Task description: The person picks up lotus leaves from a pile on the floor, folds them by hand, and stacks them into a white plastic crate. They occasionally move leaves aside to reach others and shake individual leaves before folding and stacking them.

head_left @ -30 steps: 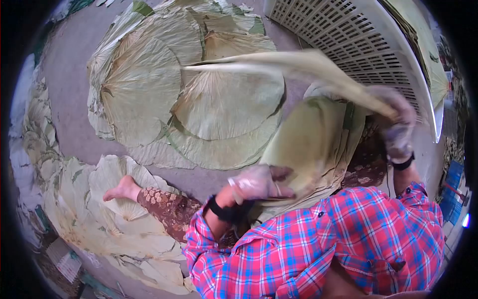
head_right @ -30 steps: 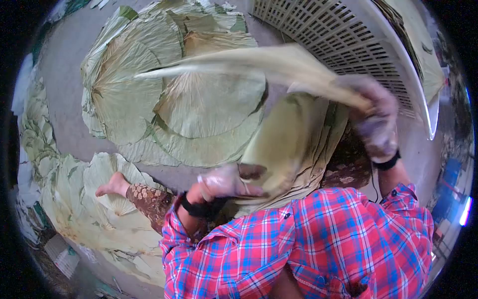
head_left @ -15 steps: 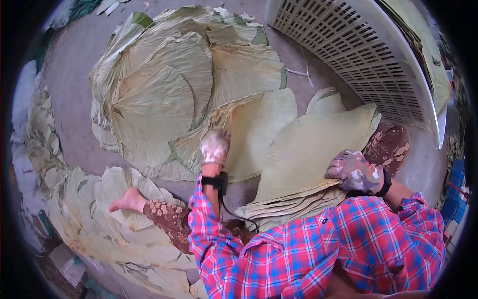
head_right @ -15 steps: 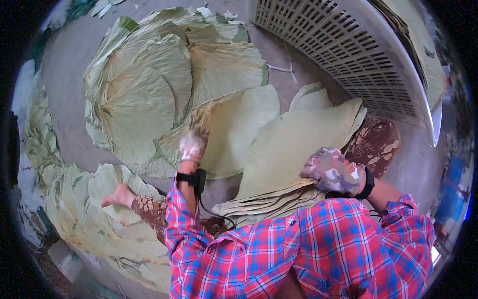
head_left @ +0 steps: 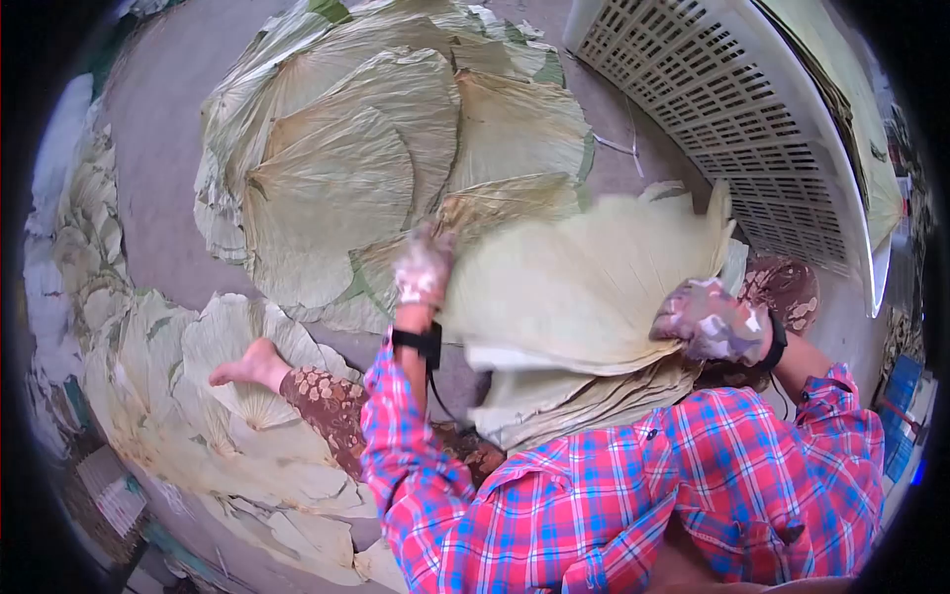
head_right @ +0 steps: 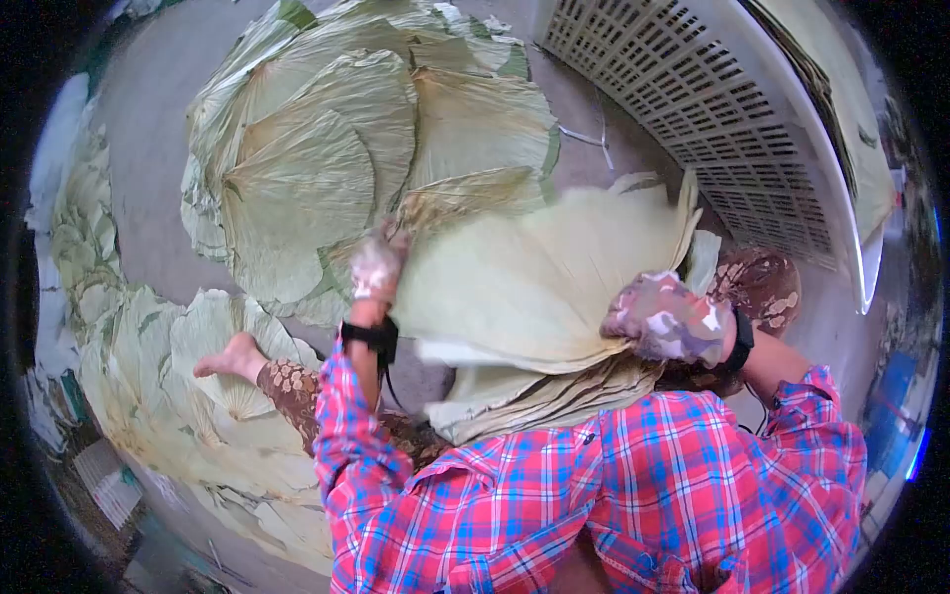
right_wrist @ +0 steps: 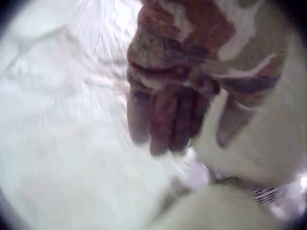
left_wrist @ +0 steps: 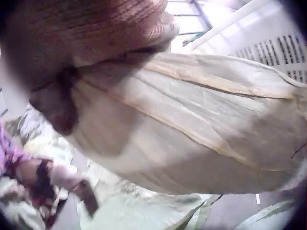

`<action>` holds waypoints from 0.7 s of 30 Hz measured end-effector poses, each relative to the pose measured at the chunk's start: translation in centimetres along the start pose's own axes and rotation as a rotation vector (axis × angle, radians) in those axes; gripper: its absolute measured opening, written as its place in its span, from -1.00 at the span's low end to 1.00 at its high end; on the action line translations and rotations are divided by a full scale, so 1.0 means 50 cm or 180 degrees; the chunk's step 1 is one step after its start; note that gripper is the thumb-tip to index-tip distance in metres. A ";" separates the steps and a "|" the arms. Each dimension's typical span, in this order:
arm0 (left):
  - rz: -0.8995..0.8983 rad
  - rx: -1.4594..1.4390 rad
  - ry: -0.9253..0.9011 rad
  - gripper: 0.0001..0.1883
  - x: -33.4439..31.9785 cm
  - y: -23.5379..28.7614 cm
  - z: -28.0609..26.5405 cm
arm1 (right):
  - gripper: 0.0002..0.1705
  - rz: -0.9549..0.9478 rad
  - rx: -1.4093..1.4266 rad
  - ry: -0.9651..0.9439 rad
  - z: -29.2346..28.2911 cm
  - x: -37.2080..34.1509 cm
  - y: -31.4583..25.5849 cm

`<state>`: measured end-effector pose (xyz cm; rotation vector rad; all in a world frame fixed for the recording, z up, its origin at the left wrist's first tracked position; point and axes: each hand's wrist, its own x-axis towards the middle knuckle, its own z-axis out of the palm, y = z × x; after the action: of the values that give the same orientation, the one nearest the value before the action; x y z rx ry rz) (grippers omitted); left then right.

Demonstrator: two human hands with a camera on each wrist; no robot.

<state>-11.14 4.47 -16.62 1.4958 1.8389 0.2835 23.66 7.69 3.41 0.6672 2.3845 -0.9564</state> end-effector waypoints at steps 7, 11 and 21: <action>-0.0707 0.0988 -0.0014 -0.73 0.019 -0.045 0.072 | -0.35 0.0059 0.1731 0.1419 -0.089 -0.061 -0.020; 0.1225 -0.0395 0.0388 -0.77 -0.100 0.001 0.139 | -0.84 0.1393 0.1209 0.3496 -0.184 -0.087 -0.033; -0.0671 -0.2565 0.0385 -0.73 -0.024 -0.150 -0.108 | -0.66 -0.0004 -0.0618 -0.0191 -0.005 0.046 -0.021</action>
<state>-20.27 2.59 -16.74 0.7342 1.6490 0.8995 21.21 7.79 2.70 0.5558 2.3860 -0.7227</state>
